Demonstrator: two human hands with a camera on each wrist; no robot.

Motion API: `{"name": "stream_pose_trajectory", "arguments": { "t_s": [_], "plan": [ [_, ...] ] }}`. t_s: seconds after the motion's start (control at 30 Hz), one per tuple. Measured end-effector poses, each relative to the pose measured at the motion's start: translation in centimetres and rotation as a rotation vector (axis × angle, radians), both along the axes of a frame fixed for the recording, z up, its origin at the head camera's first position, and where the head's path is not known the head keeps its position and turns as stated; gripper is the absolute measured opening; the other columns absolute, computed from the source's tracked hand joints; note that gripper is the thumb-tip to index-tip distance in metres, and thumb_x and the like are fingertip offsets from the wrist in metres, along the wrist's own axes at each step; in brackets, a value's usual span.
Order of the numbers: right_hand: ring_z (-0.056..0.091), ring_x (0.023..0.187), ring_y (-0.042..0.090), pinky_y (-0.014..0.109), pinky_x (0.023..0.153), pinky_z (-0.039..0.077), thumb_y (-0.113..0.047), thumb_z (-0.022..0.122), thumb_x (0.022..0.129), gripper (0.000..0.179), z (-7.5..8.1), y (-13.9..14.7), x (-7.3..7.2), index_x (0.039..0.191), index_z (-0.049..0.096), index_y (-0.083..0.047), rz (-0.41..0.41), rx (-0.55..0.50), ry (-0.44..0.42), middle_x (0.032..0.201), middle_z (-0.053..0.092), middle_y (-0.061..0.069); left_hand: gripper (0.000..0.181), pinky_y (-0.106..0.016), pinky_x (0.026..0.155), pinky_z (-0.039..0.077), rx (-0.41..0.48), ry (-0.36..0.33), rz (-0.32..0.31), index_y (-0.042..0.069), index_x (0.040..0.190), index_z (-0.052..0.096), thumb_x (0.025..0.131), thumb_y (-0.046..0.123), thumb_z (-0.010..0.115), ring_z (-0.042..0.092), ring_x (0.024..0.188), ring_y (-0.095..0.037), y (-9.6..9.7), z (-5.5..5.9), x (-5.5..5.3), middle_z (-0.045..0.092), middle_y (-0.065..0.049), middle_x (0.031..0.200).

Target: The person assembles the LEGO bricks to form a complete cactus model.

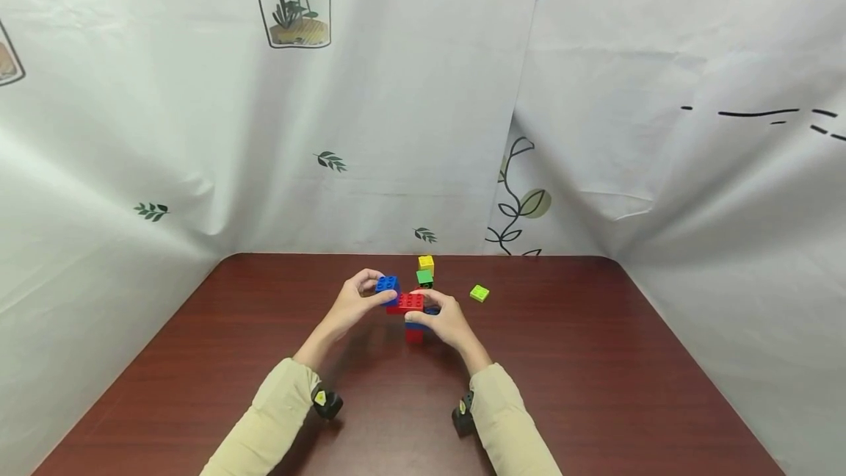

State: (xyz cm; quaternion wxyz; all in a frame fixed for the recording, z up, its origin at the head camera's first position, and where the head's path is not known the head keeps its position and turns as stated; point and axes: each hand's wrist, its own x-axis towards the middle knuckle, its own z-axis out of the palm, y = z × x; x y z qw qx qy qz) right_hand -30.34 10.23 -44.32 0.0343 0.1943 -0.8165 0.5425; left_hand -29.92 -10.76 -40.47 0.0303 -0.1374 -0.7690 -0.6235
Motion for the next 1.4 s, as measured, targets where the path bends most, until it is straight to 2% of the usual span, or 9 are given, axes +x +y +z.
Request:
{"name": "stream_pose_trajectory", "arguments": {
  "t_s": [0.27, 0.4, 0.67, 0.83, 0.97, 1.17, 1.4],
  "plan": [
    [0.063, 0.107, 0.024, 0.044, 0.096, 0.053, -0.025, 0.073, 0.088, 0.042, 0.0, -0.1, -0.2, 0.125, 0.063, -0.008, -0.011, -0.001, -0.064, 0.115, 0.071, 0.012, 0.033, -0.027, 0.083, 0.056, 0.006, 0.026, -0.03, 0.004, 0.112, 0.055, 0.087, 0.015, 0.073, 0.061, 0.09, -0.015, 0.4, -0.1, -0.3, 0.069, -0.019, 0.107],
    [0.063, 0.107, 0.023, 0.043, 0.097, 0.053, -0.024, 0.073, 0.088, 0.042, -0.1, -0.1, -0.3, 0.125, 0.062, -0.009, -0.01, -0.001, -0.068, 0.115, 0.071, 0.012, 0.032, -0.022, 0.078, 0.053, 0.007, 0.047, -0.04, 0.004, 0.112, 0.055, 0.087, 0.013, 0.073, 0.06, 0.087, -0.015, 0.5, -0.2, -0.4, 0.07, -0.018, 0.104],
    [0.062, 0.108, 0.026, 0.044, 0.096, 0.053, -0.019, 0.071, 0.09, 0.042, 0.1, -0.2, 0.0, 0.128, 0.06, -0.006, -0.003, -0.004, -0.061, 0.117, 0.069, 0.016, 0.033, -0.02, 0.075, 0.052, -0.024, 0.106, -0.058, 0.004, 0.112, 0.055, 0.086, 0.013, 0.074, 0.059, 0.087, -0.016, 0.6, -0.2, -0.5, 0.069, -0.022, 0.102],
    [0.061, 0.106, 0.025, 0.046, 0.096, 0.053, -0.016, 0.07, 0.09, 0.041, 1.5, -0.3, 1.0, 0.127, 0.06, -0.002, 0.008, 0.014, -0.084, 0.117, 0.068, 0.019, 0.035, -0.019, 0.076, 0.051, -0.039, 0.092, -0.056, 0.003, 0.115, 0.055, 0.087, 0.012, 0.073, 0.06, 0.089, -0.015, 0.7, -0.1, -0.5, 0.069, -0.023, 0.107],
    [0.061, 0.108, 0.027, 0.046, 0.097, 0.052, -0.016, 0.07, 0.09, 0.04, 3.1, -0.3, 2.1, 0.126, 0.06, 0.0, 0.018, 0.009, -0.092, 0.117, 0.068, 0.02, 0.034, -0.022, 0.079, 0.054, -0.064, 0.088, -0.06, 0.0, 0.116, 0.057, 0.087, 0.009, 0.072, 0.061, 0.091, -0.017, 0.7, 0.8, 0.1, 0.069, -0.024, 0.109],
    [0.061, 0.11, 0.03, 0.048, 0.099, 0.051, -0.016, 0.07, 0.09, 0.041, 3.4, -0.3, 2.5, 0.127, 0.059, -0.001, 0.014, -0.001, -0.102, 0.119, 0.068, 0.02, 0.032, -0.035, 0.088, 0.057, -0.104, 0.109, -0.072, -0.003, 0.116, 0.061, 0.088, 0.009, 0.07, 0.065, 0.094, -0.021, 0.8, 2.9, 1.9, 0.068, -0.025, 0.11],
    [0.061, 0.111, 0.03, 0.047, 0.099, 0.051, -0.016, 0.07, 0.09, 0.043, 3.3, -0.4, 2.3, 0.128, 0.059, -0.002, 0.02, 0.003, -0.106, 0.12, 0.068, 0.02, 0.034, -0.035, 0.088, 0.057, -0.129, 0.124, -0.077, -0.002, 0.117, 0.063, 0.088, 0.011, 0.072, 0.066, 0.093, -0.023, 0.6, 3.2, 2.1, 0.069, -0.023, 0.109]
  ]
}}
